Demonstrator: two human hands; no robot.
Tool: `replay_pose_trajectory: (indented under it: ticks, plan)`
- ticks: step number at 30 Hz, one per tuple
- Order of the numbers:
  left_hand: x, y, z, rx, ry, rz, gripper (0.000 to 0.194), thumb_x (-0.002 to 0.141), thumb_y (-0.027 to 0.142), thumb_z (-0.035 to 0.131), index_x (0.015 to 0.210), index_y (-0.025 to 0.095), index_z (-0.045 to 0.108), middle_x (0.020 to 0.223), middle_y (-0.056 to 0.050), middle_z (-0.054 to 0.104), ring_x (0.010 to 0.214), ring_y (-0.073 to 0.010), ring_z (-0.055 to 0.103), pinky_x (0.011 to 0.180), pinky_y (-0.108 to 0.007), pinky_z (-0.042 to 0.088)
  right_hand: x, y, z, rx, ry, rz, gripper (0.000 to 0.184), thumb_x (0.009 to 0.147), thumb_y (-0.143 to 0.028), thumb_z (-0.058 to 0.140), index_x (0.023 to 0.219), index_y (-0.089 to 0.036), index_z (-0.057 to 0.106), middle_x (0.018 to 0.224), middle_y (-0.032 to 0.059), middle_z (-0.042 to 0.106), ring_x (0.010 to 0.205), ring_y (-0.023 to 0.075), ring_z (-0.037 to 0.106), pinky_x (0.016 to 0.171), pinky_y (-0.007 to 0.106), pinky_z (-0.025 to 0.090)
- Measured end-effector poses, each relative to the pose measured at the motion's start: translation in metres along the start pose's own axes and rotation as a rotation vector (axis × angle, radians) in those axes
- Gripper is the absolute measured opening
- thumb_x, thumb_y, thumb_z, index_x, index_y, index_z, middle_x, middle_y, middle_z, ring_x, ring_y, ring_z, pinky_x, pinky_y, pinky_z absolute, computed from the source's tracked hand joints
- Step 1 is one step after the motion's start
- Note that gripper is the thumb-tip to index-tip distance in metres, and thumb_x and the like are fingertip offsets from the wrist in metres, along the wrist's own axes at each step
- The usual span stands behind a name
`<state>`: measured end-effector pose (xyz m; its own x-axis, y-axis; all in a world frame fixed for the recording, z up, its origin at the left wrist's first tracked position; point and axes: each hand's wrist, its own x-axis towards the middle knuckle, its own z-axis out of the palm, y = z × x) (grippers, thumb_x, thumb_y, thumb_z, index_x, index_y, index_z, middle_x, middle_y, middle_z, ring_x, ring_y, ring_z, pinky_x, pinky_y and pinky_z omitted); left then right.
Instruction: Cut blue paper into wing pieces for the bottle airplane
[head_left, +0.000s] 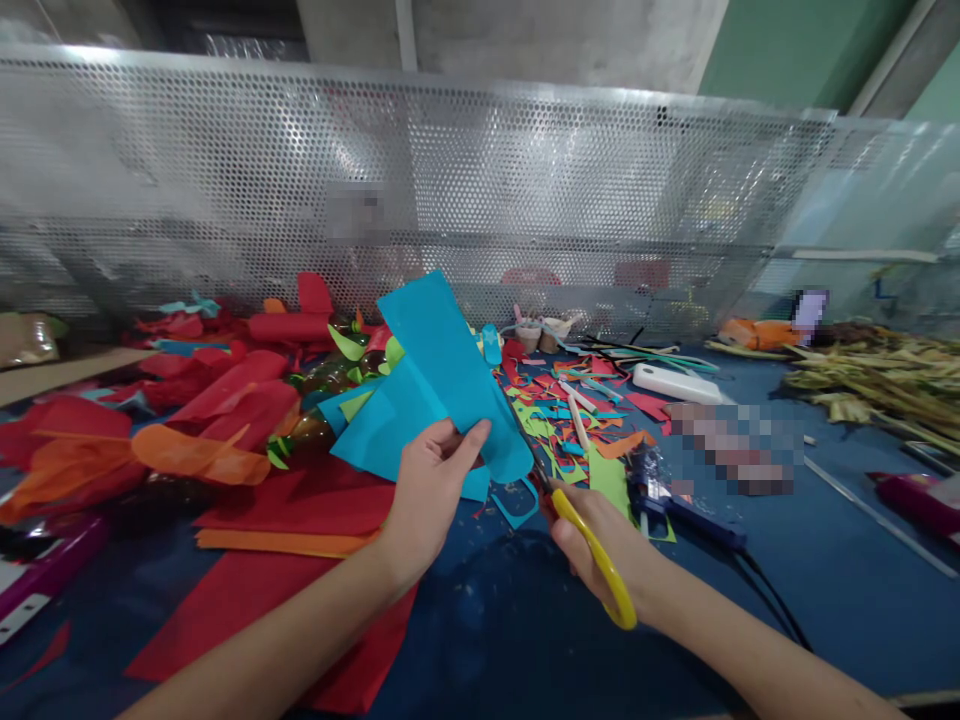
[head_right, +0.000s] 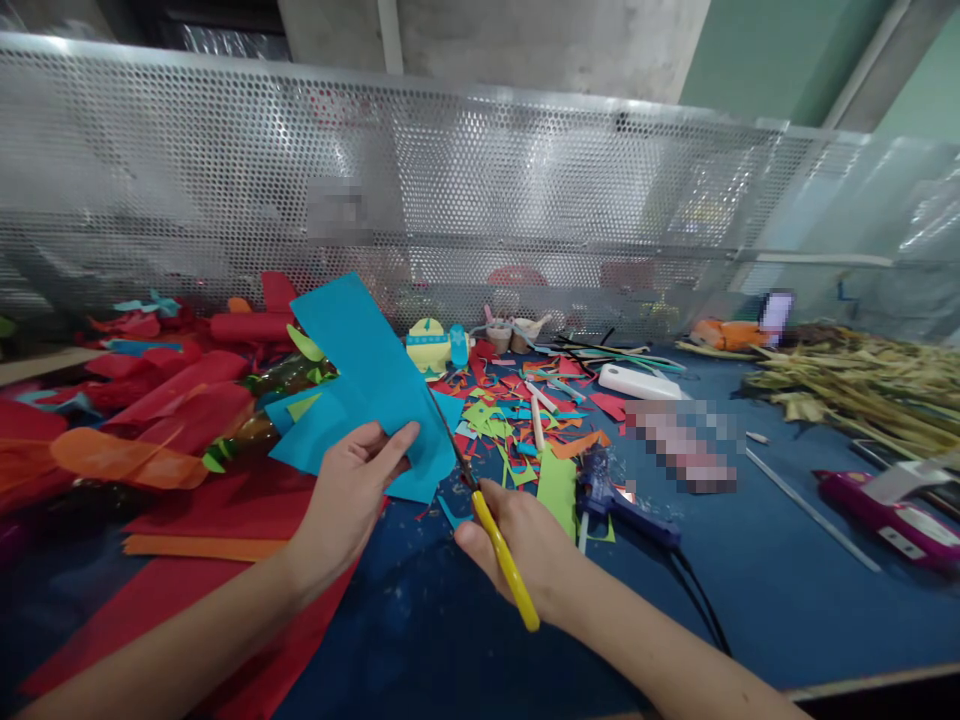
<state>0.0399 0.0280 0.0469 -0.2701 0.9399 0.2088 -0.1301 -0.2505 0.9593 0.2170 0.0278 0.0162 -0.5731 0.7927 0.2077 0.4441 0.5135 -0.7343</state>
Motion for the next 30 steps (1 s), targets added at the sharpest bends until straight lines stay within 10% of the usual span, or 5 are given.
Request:
replay_pose_trajectory:
  ticks: [30]
  plan:
    - [0.012, 0.011, -0.005, -0.123, 0.048, -0.073, 0.038, 0.064, 0.040, 0.076, 0.064, 0.021, 0.043, 0.056, 0.009, 0.040, 0.051, -0.0065, 0.042, 0.046, -0.016, 0.037, 0.002, 0.011, 0.002, -0.077, 0.025, 0.000, 0.064, 0.076, -0.082, 0.018, 0.065, -0.022, 0.035, 0.051, -0.0029, 0.038, 0.042, 0.0097, 0.031, 0.043, 0.026, 0.021]
